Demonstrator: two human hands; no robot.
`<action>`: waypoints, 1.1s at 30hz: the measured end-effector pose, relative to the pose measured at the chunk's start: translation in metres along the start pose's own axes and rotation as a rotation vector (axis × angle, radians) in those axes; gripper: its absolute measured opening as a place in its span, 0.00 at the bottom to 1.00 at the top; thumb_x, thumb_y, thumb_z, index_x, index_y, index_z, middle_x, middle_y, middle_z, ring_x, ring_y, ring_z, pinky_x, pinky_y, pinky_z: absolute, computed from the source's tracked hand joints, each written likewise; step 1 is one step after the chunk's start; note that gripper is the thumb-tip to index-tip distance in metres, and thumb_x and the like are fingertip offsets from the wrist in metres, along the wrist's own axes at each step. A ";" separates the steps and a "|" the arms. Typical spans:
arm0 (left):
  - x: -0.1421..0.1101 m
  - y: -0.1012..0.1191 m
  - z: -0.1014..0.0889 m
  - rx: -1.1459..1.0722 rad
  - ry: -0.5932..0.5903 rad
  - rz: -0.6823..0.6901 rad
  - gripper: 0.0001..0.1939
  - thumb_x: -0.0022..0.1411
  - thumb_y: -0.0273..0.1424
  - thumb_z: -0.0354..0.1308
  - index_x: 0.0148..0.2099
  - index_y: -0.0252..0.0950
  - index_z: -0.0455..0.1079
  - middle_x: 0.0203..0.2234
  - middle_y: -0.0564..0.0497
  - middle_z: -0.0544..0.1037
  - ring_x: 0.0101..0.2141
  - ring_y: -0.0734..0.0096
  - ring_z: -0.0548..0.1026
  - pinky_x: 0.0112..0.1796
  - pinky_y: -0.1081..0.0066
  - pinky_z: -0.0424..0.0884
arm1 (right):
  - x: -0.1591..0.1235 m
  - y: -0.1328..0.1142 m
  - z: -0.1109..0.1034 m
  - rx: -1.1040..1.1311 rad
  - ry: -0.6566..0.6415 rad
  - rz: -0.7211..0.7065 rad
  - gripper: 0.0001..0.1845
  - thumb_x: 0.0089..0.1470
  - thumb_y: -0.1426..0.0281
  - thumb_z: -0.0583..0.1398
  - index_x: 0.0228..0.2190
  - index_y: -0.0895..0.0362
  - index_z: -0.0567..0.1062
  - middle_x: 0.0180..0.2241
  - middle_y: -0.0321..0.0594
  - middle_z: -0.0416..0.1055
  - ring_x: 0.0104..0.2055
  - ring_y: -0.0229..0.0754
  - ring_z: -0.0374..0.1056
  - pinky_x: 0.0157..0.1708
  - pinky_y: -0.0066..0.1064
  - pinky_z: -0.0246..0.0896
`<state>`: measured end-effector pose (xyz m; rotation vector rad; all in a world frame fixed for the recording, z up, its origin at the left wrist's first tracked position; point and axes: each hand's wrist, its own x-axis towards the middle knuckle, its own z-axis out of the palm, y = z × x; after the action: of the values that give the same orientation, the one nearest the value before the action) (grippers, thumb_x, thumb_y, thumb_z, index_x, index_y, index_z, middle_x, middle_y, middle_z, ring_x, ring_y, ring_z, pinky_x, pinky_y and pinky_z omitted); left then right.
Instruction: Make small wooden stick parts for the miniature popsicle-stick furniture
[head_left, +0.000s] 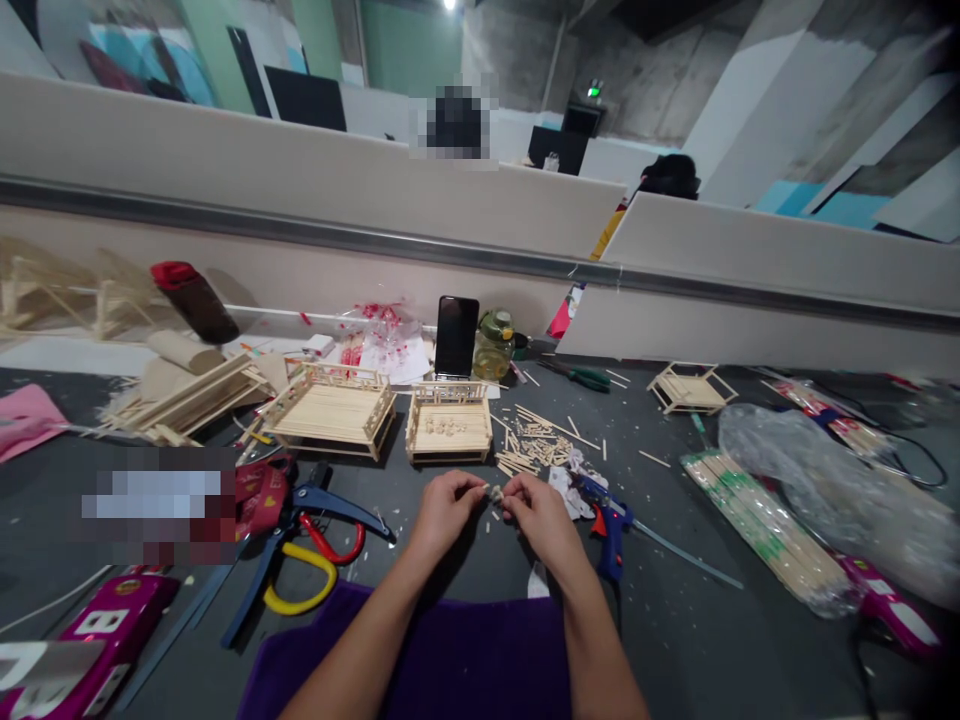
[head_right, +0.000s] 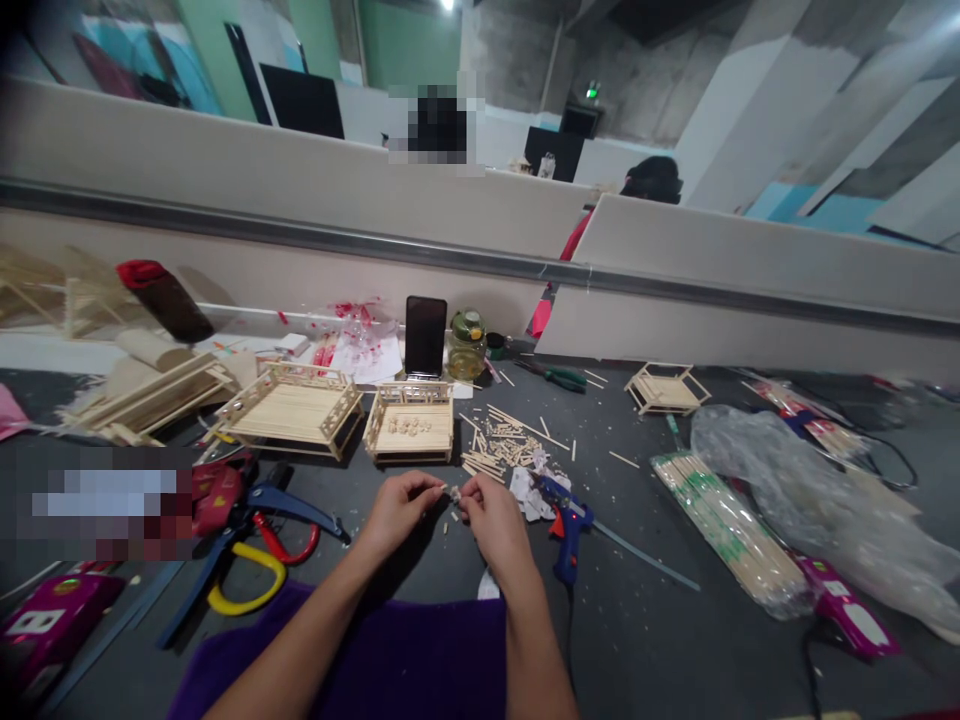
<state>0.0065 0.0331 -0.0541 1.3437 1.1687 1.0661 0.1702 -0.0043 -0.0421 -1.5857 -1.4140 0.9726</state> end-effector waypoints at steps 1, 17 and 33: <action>0.001 0.000 -0.001 0.007 0.012 0.007 0.02 0.47 0.30 0.65 0.25 0.39 0.79 0.22 0.48 0.79 0.26 0.65 0.72 0.29 0.72 0.64 | -0.001 0.000 0.000 -0.022 0.013 -0.008 0.06 0.46 0.76 0.56 0.24 0.54 0.72 0.20 0.32 0.69 0.23 0.38 0.67 0.22 0.26 0.58; 0.005 -0.005 0.000 -0.051 -0.093 -0.060 0.08 0.45 0.31 0.64 0.31 0.34 0.78 0.26 0.48 0.80 0.28 0.68 0.73 0.30 0.72 0.66 | 0.003 0.005 0.003 0.113 -0.103 0.034 0.03 0.48 0.69 0.58 0.28 0.55 0.70 0.20 0.28 0.64 0.20 0.34 0.61 0.19 0.23 0.58; -0.002 0.017 0.001 -0.245 -0.102 -0.251 0.13 0.43 0.37 0.68 0.27 0.32 0.74 0.15 0.55 0.71 0.15 0.82 0.60 0.18 0.78 0.52 | 0.002 -0.004 0.009 0.243 -0.092 0.066 0.14 0.50 0.60 0.60 0.33 0.57 0.75 0.23 0.34 0.71 0.23 0.36 0.66 0.17 0.23 0.60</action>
<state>0.0085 0.0306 -0.0371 1.0199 1.0618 0.9153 0.1607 -0.0016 -0.0420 -1.4295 -1.2572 1.2216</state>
